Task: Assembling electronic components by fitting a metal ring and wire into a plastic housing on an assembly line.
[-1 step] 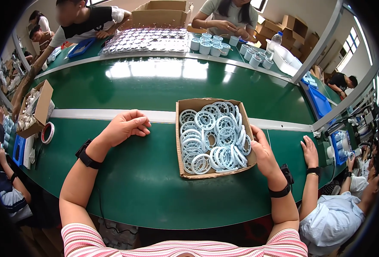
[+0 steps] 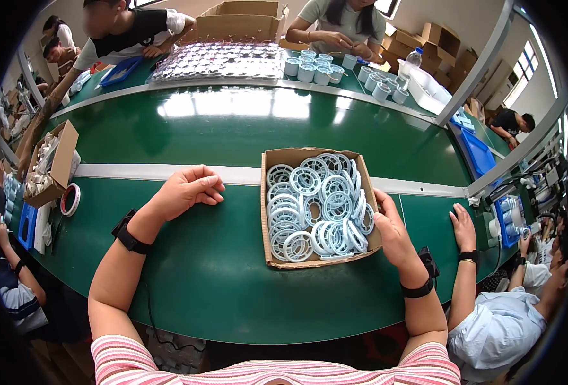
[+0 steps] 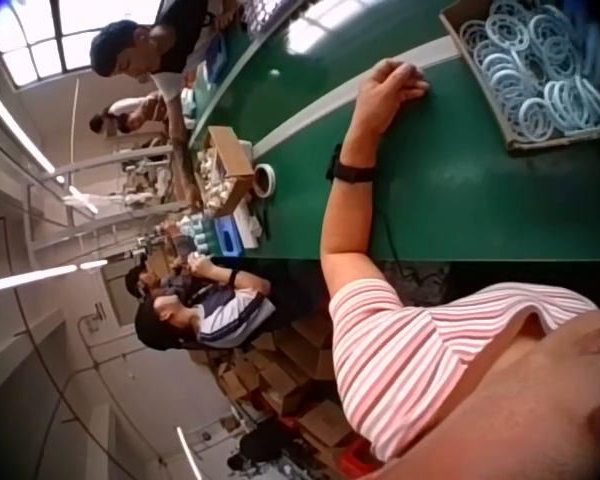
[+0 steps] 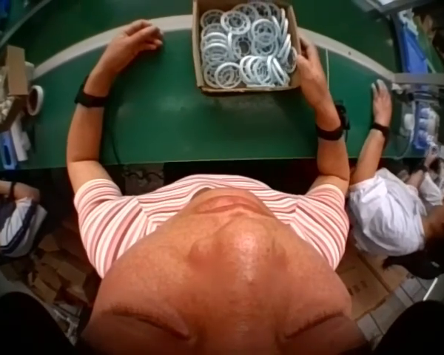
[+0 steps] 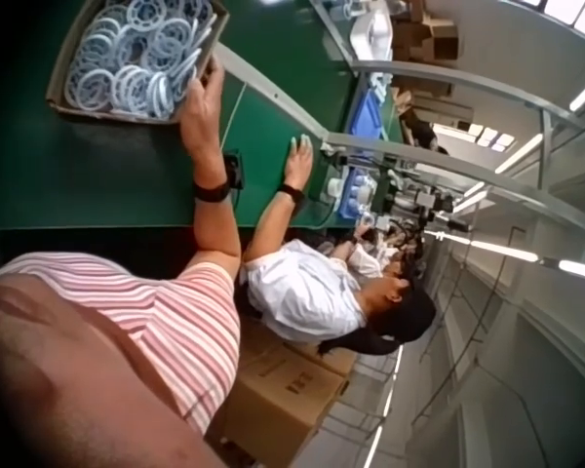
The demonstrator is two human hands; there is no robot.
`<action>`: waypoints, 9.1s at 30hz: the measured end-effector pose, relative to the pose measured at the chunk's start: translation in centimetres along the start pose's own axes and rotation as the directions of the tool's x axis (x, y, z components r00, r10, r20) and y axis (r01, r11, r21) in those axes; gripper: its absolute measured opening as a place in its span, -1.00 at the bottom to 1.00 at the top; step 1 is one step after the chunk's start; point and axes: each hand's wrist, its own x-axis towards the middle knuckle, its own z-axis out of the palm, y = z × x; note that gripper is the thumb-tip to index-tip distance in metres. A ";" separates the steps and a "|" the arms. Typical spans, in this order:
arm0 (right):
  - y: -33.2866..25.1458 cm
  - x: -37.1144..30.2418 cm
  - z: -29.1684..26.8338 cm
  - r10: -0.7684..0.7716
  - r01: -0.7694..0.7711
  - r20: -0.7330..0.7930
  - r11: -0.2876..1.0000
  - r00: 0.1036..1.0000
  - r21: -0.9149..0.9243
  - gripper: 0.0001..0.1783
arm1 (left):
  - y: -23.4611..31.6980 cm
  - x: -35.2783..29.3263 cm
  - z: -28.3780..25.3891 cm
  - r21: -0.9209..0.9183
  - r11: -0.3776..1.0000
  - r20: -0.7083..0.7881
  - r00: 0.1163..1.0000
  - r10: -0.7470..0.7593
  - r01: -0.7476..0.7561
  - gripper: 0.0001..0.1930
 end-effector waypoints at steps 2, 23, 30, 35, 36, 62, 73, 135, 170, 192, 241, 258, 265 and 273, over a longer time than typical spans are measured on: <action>0.5 0.0 -0.4 -0.050 0.049 -0.012 0.993 0.999 -0.107 -0.35 | -0.2 -0.2 0.2 -0.013 1.000 -0.024 1.000 -0.006 0.006 -0.83; 11.0 42.2 -15.0 -0.317 -0.293 -0.319 0.128 0.893 -0.948 -0.02 | -0.9 -0.8 -0.7 -0.265 0.964 -0.053 0.997 -0.053 0.038 -0.82; 9.9 47.3 -16.1 -0.136 -0.350 -0.369 0.141 0.920 -0.926 0.03 | -0.7 -0.8 -0.3 -0.280 0.959 -0.106 0.992 -0.069 0.037 -0.82; 10.0 47.2 -17.1 -0.059 -0.333 -0.350 0.191 0.935 -0.923 0.04 | -1.0 -0.5 -0.9 -0.315 0.949 -0.052 0.998 -0.020 0.003 -0.81; 10.1 46.9 -17.2 -0.077 -0.312 -0.331 0.188 0.941 -0.931 0.01 | -1.1 -0.5 -1.0 -0.315 0.949 -0.048 0.999 -0.021 0.005 -0.81; 9.9 38.3 -14.9 -0.195 -0.064 -0.143 0.365 0.970 -0.929 -0.33 | -1.1 0.1 -0.4 -0.313 0.947 0.028 0.998 -0.065 0.070 -0.77; -10.9 21.4 4.8 -0.584 0.650 0.307 0.578 0.751 -0.493 -0.37 | 0.0 -0.7 -1.6 -0.250 0.968 -0.049 0.997 -0.051 0.038 -0.79; 9.9 31.1 -21.0 -0.185 -0.133 -0.194 0.299 0.963 -0.945 -0.18 | -0.1 -0.8 -6.7 -0.270 0.936 -0.295 0.945 0.142 -0.225 -0.83; -9.0 10.5 19.5 -0.444 0.785 0.669 0.499 0.596 -0.368 -0.35 | 3.5 -3.9 -7.5 0.286 0.889 -0.365 0.817 0.447 -0.359 -0.67; -4.3 3.6 4.7 -0.321 0.611 0.520 0.409 0.791 -0.677 -0.80 | 1.5 -14.1 13.5 0.916 -0.166 0.397 0.888 0.232 -0.366 -0.43; -0.1 -13.4 8.9 -0.221 0.138 -0.057 0.767 0.974 -0.627 -0.36 | -3.9 -9.4 16.7 0.224 0.971 0.393 0.904 -0.168 0.083 -0.32; 1.5 -14.2 8.1 -0.128 0.056 -0.100 0.844 0.987 -0.533 0.06 | -3.3 -9.6 16.6 0.123 0.955 0.415 0.860 -0.298 0.271 -0.24; 1.0 -13.3 7.4 -0.170 0.129 -0.018 0.805 0.985 -0.579 0.01 | -2.9 -9.3 16.6 0.144 0.942 0.413 0.847 -0.336 0.303 -0.24; -1.7 -13.2 9.7 -0.168 0.147 -0.119 0.975 0.979 -0.166 -0.04 | -3.8 -9.3 16.6 0.086 0.918 0.435 0.814 -0.385 0.388 -0.23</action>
